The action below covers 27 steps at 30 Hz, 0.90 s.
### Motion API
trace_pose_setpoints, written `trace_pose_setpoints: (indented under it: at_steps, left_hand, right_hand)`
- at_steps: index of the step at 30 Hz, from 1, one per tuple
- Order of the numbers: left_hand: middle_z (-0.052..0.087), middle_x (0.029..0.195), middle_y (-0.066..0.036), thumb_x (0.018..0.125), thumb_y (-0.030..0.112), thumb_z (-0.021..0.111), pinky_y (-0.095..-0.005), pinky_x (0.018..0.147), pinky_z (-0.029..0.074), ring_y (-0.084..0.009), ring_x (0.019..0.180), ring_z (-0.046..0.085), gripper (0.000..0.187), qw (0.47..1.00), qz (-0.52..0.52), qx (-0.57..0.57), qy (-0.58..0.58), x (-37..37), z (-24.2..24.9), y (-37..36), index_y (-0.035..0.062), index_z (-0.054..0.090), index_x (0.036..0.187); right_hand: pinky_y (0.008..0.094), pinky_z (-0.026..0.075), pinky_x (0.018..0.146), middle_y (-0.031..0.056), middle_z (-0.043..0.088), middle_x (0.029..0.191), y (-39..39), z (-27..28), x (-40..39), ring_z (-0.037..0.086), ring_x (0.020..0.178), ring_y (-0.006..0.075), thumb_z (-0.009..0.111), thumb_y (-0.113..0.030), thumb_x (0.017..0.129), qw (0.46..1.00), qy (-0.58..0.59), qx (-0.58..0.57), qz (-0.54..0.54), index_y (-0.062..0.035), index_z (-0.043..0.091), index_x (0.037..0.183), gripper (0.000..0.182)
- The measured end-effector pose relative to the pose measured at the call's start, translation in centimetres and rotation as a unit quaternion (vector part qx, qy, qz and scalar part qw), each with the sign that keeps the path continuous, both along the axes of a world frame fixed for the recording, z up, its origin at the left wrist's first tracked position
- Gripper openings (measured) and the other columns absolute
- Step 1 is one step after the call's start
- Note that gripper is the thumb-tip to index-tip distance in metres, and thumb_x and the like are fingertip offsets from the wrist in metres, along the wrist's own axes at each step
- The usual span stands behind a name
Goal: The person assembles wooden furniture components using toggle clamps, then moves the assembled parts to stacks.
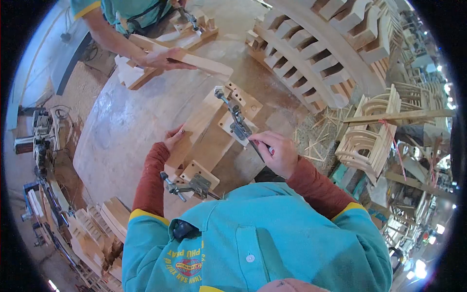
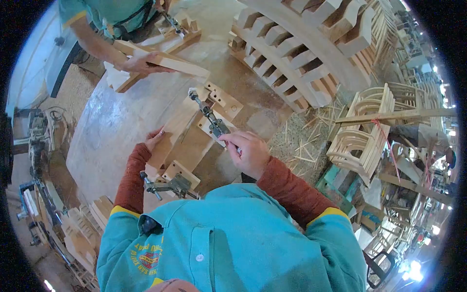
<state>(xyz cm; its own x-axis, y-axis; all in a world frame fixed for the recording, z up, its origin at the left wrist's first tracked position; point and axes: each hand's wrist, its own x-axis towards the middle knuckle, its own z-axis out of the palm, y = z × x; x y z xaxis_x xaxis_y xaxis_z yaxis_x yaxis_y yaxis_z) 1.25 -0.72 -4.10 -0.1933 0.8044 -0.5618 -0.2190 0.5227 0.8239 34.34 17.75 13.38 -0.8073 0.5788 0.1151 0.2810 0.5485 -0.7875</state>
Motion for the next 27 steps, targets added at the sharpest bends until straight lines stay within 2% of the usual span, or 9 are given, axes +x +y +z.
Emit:
trace_pose_setpoints:
  at_steps: [2,5,8,11,17,20,21,23,27]
  left_hand:
    - [0.06,0.104,0.0,0.088,0.03,0.056,-0.0284,0.078,0.046,-0.01,0.087,0.055,0.049,1.0,-0.002,-0.011,-0.029,0.1,-1.2,-0.5,0.0092,0.045,0.13]
    - [0.061,0.102,0.0,0.087,0.03,0.057,-0.0278,0.075,0.047,-0.0091,0.084,0.056,0.048,0.997,0.037,-0.003,-0.067,1.3,-0.8,-0.2,0.0096,0.046,0.129]
    - [0.062,0.102,-0.001,0.087,0.031,0.058,-0.0278,0.075,0.047,-0.0096,0.083,0.056,0.049,0.999,0.036,0.01,-0.021,1.6,-0.2,0.4,0.0092,0.046,0.129]
    - [0.059,0.109,0.0,0.089,0.031,0.055,-0.0272,0.087,0.042,-0.0085,0.096,0.052,0.048,0.998,0.045,-0.009,-0.043,1.4,-0.4,0.8,0.0096,0.045,0.13]
    - [0.059,0.11,-0.001,0.089,0.031,0.055,-0.0254,0.09,0.039,-0.0093,0.099,0.051,0.049,1.0,0.011,-0.011,0.016,0.8,-0.4,0.8,0.0081,0.043,0.131]
    - [0.059,0.11,-0.001,0.088,0.033,0.057,-0.0254,0.091,0.038,-0.0095,0.099,0.05,0.052,1.0,0.023,0.006,-0.019,1.0,-0.7,0.7,0.0076,0.043,0.131]
    - [0.059,0.11,-0.001,0.087,0.034,0.057,-0.0259,0.091,0.038,-0.0097,0.099,0.05,0.053,1.0,0.014,0.003,0.0,0.9,-1.0,0.5,0.0081,0.044,0.131]
    - [0.058,0.11,0.0,0.086,0.038,0.058,-0.0269,0.091,0.038,-0.0101,0.099,0.05,0.055,0.999,-0.001,0.0,0.039,0.5,-1.6,0.5,0.009,0.044,0.131]
    - [0.059,0.108,-0.001,0.084,0.044,0.057,-0.0283,0.091,0.037,-0.0116,0.098,0.051,0.056,0.999,0.0,-0.021,0.036,0.5,-1.3,0.4,0.0109,0.048,0.128]
  right_hand:
    - [0.0307,0.048,0.062,0.0097,0.063,0.083,0.1,1.0,-0.2,0.06,0.071,0.0236,0.053,0.0,0.077,1.0,-0.023,-0.017,0.0,-0.0063,0.064,0.091,0.019]
    - [0.0315,0.048,0.063,0.0089,0.063,0.082,0.3,0.9,-0.4,0.06,0.072,0.0244,0.052,0.002,0.075,1.0,0.003,0.007,0.001,-0.007,0.064,0.091,0.021]
    - [0.0317,0.046,0.065,0.0058,0.062,0.083,0.3,0.3,-0.4,0.058,0.07,0.0222,0.055,-0.003,0.076,1.0,0.006,0.012,0.011,-0.0113,0.063,0.093,0.021]
    - [0.0308,0.044,0.061,0.0047,0.062,0.081,0.2,0.1,-0.9,0.056,0.067,0.0214,0.056,-0.003,0.075,0.998,0.009,0.046,0.03,-0.0125,0.063,0.093,0.021]
    - [0.0308,0.044,0.061,0.0037,0.063,0.081,0.0,0.4,-1.8,0.053,0.062,0.0208,0.055,-0.002,0.075,0.999,-0.033,0.038,0.02,-0.0133,0.064,0.096,0.025]
    - [0.0301,0.046,0.064,0.0074,0.065,0.089,-0.9,1.3,-1.4,0.057,0.066,0.0212,0.054,-0.001,0.076,0.998,-0.055,-0.003,-0.01,-0.0115,0.063,0.099,0.027]
    - [0.0302,0.046,0.065,0.0089,0.065,0.091,-1.3,0.9,-0.8,0.058,0.068,0.0219,0.054,0.0,0.076,1.0,-0.021,0.013,-0.014,-0.011,0.063,0.1,0.028]
    - [0.0304,0.048,0.067,0.012,0.064,0.096,-1.9,-1.1,0.9,0.06,0.073,0.0232,0.053,0.001,0.077,0.998,0.047,0.047,-0.017,-0.0099,0.062,0.103,0.03]
    - [0.0325,0.049,0.068,0.014,0.063,0.098,-3.7,-4.5,3.3,0.062,0.079,0.025,0.051,0.0,0.08,0.999,0.027,-0.008,-0.034,-0.0089,0.055,0.116,0.037]
